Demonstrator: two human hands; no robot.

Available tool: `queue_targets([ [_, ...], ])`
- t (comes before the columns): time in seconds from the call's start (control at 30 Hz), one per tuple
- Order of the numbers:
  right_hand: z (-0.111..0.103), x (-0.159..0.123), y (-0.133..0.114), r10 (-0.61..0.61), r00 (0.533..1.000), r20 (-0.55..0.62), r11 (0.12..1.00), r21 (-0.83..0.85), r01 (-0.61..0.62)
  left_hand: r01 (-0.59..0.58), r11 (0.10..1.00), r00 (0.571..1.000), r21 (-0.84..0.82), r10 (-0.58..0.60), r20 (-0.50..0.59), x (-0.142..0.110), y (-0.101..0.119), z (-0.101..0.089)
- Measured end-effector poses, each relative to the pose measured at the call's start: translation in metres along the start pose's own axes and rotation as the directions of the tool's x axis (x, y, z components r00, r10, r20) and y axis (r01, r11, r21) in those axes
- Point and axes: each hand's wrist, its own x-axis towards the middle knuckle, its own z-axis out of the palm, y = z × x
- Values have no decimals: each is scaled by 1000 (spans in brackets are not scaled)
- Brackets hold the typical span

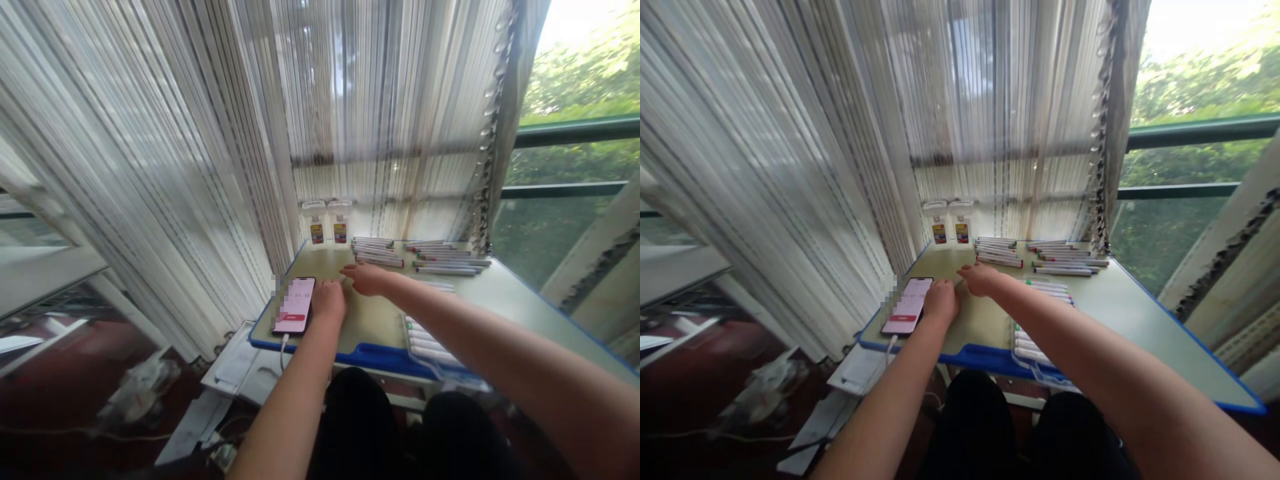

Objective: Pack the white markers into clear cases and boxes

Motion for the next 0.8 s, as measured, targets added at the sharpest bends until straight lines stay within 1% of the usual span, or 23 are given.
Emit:
queue_targets([
  [0.1, 1, 3, 1, 25, 999, 32, 1000, 3, -25, -2, 999, 1000, -45, 2, -9, 1, -2, 1],
  [0.23, -2, -4, 4, 66, 998, -10, 998, 14, -66, -15, 983, 997, -184, 0, -81, 2, -4, 2],
  [0.33, -6, -15, 10, 114, 993, -39, 993, 23, -113, -45, 946, 989, -320, -2, -147, 3, -3, 2],
  [0.4, -10, -24, 16, 145, 988, -50, 989, 28, -143, -92, 921, 982, -379, 20, -188, 4, -2, 3],
  [0.47, -16, -36, 22, 154, 986, -70, 987, 49, -150, -176, 908, 971, -379, 98, -216, 4, 0, 3],
  [0.57, -26, -55, 28, 152, 977, -148, 975, 188, -123, -297, 893, 948, -339, 233, -218, 4, 4, 5],
  [0.67, -36, -74, 27, 253, 939, -232, 903, 406, -143, -368, 867, 925, -337, 304, -229, 3, 14, 5],
  [0.73, -42, -85, 24, 333, 904, -268, 840, 520, -155, -399, 833, 915, -383, 334, -227, 5, 27, 3],
  [0.8, -47, -94, 23, 385, 868, -315, 788, 601, -131, -390, 777, 921, -494, 335, -201, 9, 43, -1],
])
